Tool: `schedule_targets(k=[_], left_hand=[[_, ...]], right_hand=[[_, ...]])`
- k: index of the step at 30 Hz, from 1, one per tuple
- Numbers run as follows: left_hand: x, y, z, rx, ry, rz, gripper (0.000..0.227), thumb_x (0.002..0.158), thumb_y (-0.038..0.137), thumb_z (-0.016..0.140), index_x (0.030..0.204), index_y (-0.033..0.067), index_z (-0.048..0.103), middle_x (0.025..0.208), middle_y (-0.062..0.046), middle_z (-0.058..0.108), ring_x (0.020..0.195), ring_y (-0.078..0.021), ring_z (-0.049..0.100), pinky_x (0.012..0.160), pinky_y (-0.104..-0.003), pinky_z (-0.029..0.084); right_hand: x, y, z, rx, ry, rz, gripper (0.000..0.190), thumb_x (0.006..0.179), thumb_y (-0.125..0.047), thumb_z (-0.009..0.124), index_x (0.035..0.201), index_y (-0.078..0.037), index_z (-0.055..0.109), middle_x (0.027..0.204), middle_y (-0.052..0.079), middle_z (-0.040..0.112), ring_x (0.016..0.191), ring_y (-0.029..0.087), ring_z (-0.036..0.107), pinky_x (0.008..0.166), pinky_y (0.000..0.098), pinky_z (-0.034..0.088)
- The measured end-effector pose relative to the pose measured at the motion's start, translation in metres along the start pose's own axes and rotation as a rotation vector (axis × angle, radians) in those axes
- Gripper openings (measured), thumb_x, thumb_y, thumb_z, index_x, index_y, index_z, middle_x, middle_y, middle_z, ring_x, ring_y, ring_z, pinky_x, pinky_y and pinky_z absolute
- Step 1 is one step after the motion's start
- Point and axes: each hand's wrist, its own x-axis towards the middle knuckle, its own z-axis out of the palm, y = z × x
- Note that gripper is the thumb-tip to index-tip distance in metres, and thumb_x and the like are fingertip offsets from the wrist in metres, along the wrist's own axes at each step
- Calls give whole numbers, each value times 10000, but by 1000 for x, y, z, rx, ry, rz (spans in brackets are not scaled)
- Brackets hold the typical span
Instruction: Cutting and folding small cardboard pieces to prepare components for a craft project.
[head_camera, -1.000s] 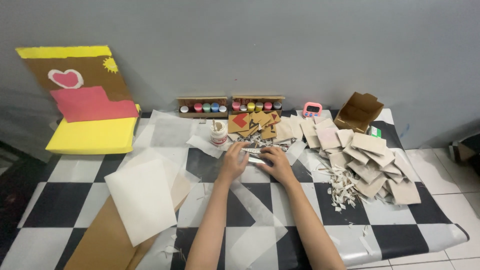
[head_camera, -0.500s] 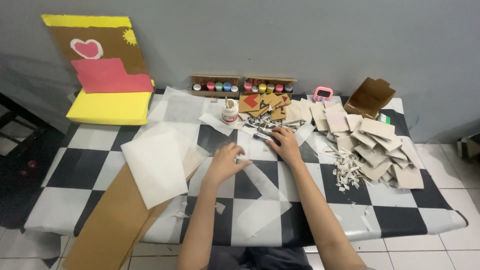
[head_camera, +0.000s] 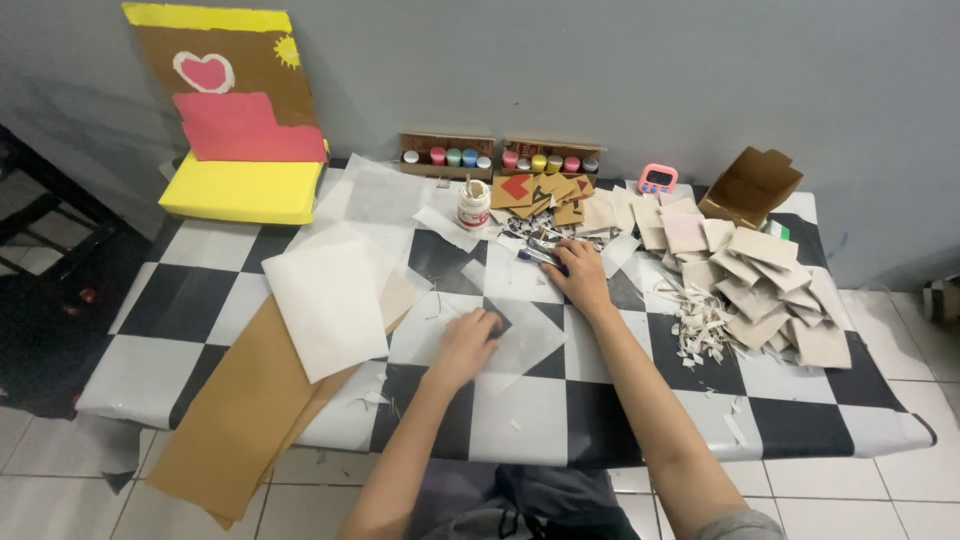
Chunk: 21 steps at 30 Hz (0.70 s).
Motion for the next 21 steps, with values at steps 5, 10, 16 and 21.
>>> schedule_targets(k=[5, 10, 16, 21], left_hand=[[-5, 31, -28, 14, -112, 2, 535, 901, 428, 677, 1360, 167, 591, 1357, -80, 541, 1293, -298, 493, 1059, -476, 352], [2, 29, -29, 69, -194, 36, 652, 895, 498, 663, 1490, 299, 486, 1619, -25, 356, 1512, -301, 244, 1217, -568, 128], [25, 15, -25, -16, -323, 120, 689, 824, 510, 703, 1463, 348, 502, 1663, 32, 315, 1560, -289, 161, 1249, -618, -27], [25, 5, -7, 58, -85, 176, 769, 800, 722, 612, 1436, 302, 513, 1546, 46, 466, 1470, -198, 354, 1259, -562, 103]], right_hand=[[4, 6, 4, -30, -42, 11, 317, 886, -403, 750, 1127, -202, 709, 1191, -17, 658, 1210, 222, 567, 984, 375, 472], [12, -3, -13, -13, -149, 68, 358, 923, -449, 688, 1156, -177, 685, 1193, 40, 667, 1217, 268, 580, 1002, 420, 467], [37, 16, -6, 73, -177, 154, 403, 1005, -498, 581, 1178, -141, 652, 1060, 85, 731, 1107, 297, 654, 948, 444, 499], [62, 33, 1, -337, 11, 256, 363, 840, -452, 742, 1082, -201, 641, 1038, -10, 648, 1086, 232, 582, 896, 394, 502]])
